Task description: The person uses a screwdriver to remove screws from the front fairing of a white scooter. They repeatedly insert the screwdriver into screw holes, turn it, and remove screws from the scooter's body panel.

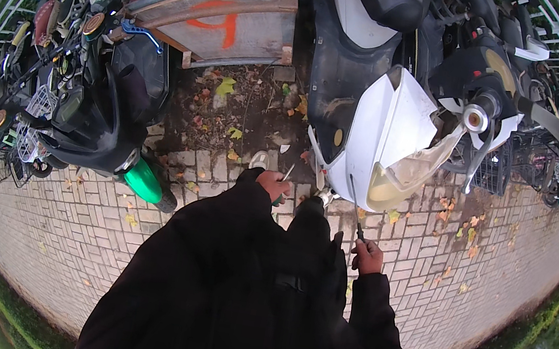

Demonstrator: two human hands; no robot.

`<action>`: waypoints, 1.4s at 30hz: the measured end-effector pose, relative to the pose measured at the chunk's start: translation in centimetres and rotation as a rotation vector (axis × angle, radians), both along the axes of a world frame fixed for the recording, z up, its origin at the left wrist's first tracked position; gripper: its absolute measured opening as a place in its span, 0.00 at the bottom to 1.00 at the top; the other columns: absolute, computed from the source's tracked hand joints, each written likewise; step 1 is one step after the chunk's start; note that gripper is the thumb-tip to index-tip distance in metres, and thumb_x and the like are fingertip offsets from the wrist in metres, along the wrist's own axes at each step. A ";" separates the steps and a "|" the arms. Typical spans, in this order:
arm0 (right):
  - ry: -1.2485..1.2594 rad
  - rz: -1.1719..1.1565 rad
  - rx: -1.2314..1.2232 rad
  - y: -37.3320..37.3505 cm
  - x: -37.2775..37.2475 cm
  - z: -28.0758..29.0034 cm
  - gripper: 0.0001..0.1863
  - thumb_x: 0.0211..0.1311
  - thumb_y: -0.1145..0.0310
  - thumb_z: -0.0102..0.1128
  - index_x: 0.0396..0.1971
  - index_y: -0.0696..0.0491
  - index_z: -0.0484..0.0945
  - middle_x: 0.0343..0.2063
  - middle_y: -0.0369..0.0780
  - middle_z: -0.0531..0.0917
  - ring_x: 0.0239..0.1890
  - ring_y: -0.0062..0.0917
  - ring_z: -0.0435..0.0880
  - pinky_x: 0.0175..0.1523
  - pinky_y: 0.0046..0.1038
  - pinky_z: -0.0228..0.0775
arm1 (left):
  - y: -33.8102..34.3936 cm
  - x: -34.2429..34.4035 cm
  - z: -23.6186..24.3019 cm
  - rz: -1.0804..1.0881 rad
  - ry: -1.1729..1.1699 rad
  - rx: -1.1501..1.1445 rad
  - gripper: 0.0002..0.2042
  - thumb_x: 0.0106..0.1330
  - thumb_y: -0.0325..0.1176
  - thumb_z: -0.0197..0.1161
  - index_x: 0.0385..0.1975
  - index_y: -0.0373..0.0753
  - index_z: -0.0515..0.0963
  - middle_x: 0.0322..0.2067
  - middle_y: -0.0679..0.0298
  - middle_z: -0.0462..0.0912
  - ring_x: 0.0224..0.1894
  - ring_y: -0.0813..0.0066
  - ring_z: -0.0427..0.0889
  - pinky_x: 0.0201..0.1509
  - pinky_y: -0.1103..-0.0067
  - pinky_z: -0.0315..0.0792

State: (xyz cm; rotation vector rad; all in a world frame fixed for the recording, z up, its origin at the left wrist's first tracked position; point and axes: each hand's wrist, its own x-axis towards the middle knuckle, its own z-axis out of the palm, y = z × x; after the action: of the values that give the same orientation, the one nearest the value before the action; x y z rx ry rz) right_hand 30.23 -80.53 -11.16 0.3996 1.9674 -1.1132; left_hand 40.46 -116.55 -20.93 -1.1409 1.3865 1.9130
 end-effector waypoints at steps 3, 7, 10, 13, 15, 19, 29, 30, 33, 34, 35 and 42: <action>0.004 -0.060 0.023 -3.4 1.3 0.1 0.17 0.71 0.59 0.62 0.30 0.59 0.78 0.21 0.39 0.81 0.11 0.18 0.73 0.16 0.25 0.64 | -4.4 1.0 0.4 -0.104 0.028 -0.023 0.16 0.72 0.41 0.64 0.41 0.31 0.81 0.34 0.60 0.87 0.28 0.69 0.85 0.31 0.69 0.80; 0.002 -0.118 0.034 -6.5 2.2 -0.8 0.17 0.71 0.58 0.62 0.33 0.60 0.79 0.23 0.39 0.82 0.12 0.19 0.73 0.16 0.26 0.65 | -9.5 4.6 -0.1 0.094 -0.020 -0.021 0.14 0.71 0.39 0.64 0.38 0.31 0.82 0.31 0.59 0.87 0.25 0.70 0.85 0.28 0.69 0.80; -0.059 -0.187 0.027 -7.6 2.7 -0.8 0.16 0.70 0.59 0.62 0.39 0.60 0.80 0.26 0.40 0.82 0.13 0.19 0.73 0.17 0.26 0.66 | -13.4 7.6 -0.6 0.165 -0.073 -0.035 0.15 0.74 0.40 0.63 0.42 0.32 0.81 0.36 0.58 0.87 0.27 0.69 0.85 0.30 0.67 0.81; -0.128 -0.224 0.020 -8.5 2.8 -0.2 0.18 0.71 0.57 0.60 0.43 0.59 0.79 0.27 0.40 0.82 0.14 0.19 0.73 0.17 0.25 0.64 | -15.6 9.8 -1.2 0.179 -0.146 -0.018 0.16 0.75 0.42 0.64 0.47 0.32 0.79 0.40 0.56 0.87 0.31 0.66 0.86 0.32 0.64 0.83; -0.179 -0.288 -0.021 -9.2 2.9 0.3 0.18 0.72 0.57 0.59 0.45 0.59 0.80 0.27 0.40 0.81 0.14 0.19 0.73 0.17 0.24 0.62 | -16.0 10.4 -1.5 0.194 -0.187 -0.024 0.16 0.74 0.42 0.64 0.47 0.33 0.80 0.41 0.56 0.87 0.31 0.65 0.86 0.33 0.63 0.83; -0.192 -0.280 -0.012 -10.7 3.1 0.8 0.19 0.74 0.54 0.57 0.48 0.57 0.79 0.27 0.37 0.80 0.16 0.19 0.72 0.18 0.24 0.61 | -14.7 10.2 -1.6 0.162 -0.160 0.010 0.15 0.75 0.40 0.63 0.43 0.32 0.80 0.37 0.58 0.87 0.28 0.69 0.85 0.30 0.67 0.81; -0.141 -0.351 -0.027 -10.5 4.4 -0.8 0.18 0.71 0.56 0.60 0.42 0.59 0.80 0.25 0.38 0.82 0.13 0.19 0.72 0.17 0.24 0.63 | -11.1 4.6 -0.4 -0.108 -0.041 0.025 0.14 0.74 0.40 0.63 0.44 0.32 0.80 0.36 0.61 0.86 0.27 0.71 0.84 0.31 0.70 0.81; -0.140 -0.365 -0.034 -10.1 4.8 -0.8 0.17 0.71 0.56 0.60 0.41 0.58 0.80 0.25 0.38 0.82 0.13 0.19 0.72 0.17 0.24 0.63 | -11.0 4.2 -0.2 -0.120 -0.031 0.027 0.14 0.75 0.40 0.62 0.44 0.32 0.80 0.36 0.61 0.86 0.27 0.71 0.84 0.31 0.70 0.80; -0.142 -0.423 -0.017 -8.2 5.7 -0.5 0.17 0.71 0.55 0.61 0.38 0.57 0.81 0.24 0.37 0.82 0.13 0.19 0.73 0.17 0.25 0.63 | -10.2 3.1 0.3 -0.163 -0.026 0.020 0.14 0.76 0.40 0.61 0.46 0.33 0.78 0.37 0.61 0.86 0.28 0.73 0.84 0.30 0.71 0.80; -0.118 -0.418 -0.039 -7.6 5.9 -0.3 0.17 0.71 0.56 0.62 0.39 0.57 0.81 0.25 0.38 0.82 0.13 0.18 0.73 0.17 0.24 0.64 | -9.9 2.8 0.6 -0.171 -0.024 0.030 0.14 0.76 0.40 0.61 0.46 0.33 0.78 0.37 0.61 0.86 0.28 0.73 0.84 0.30 0.72 0.80; -0.112 -0.429 -0.047 -7.0 6.1 -0.1 0.17 0.71 0.56 0.62 0.39 0.58 0.81 0.25 0.38 0.82 0.13 0.18 0.73 0.17 0.24 0.64 | -9.5 2.4 0.8 -0.171 -0.030 0.034 0.14 0.76 0.40 0.61 0.45 0.33 0.78 0.37 0.61 0.86 0.28 0.73 0.84 0.30 0.72 0.80; 0.035 -0.547 -0.177 -1.8 6.2 0.8 0.15 0.67 0.64 0.65 0.45 0.60 0.79 0.25 0.39 0.83 0.13 0.18 0.74 0.17 0.24 0.65 | -4.8 -2.1 2.0 -0.311 0.061 -0.003 0.11 0.75 0.38 0.61 0.44 0.36 0.79 0.36 0.61 0.86 0.27 0.74 0.84 0.30 0.73 0.80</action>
State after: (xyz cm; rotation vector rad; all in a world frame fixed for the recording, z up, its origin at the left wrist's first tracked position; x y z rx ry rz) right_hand 36.47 -82.37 -10.38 0.8586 1.8148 -1.6281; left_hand 38.33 -121.37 -18.90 -0.8176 1.5005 1.7347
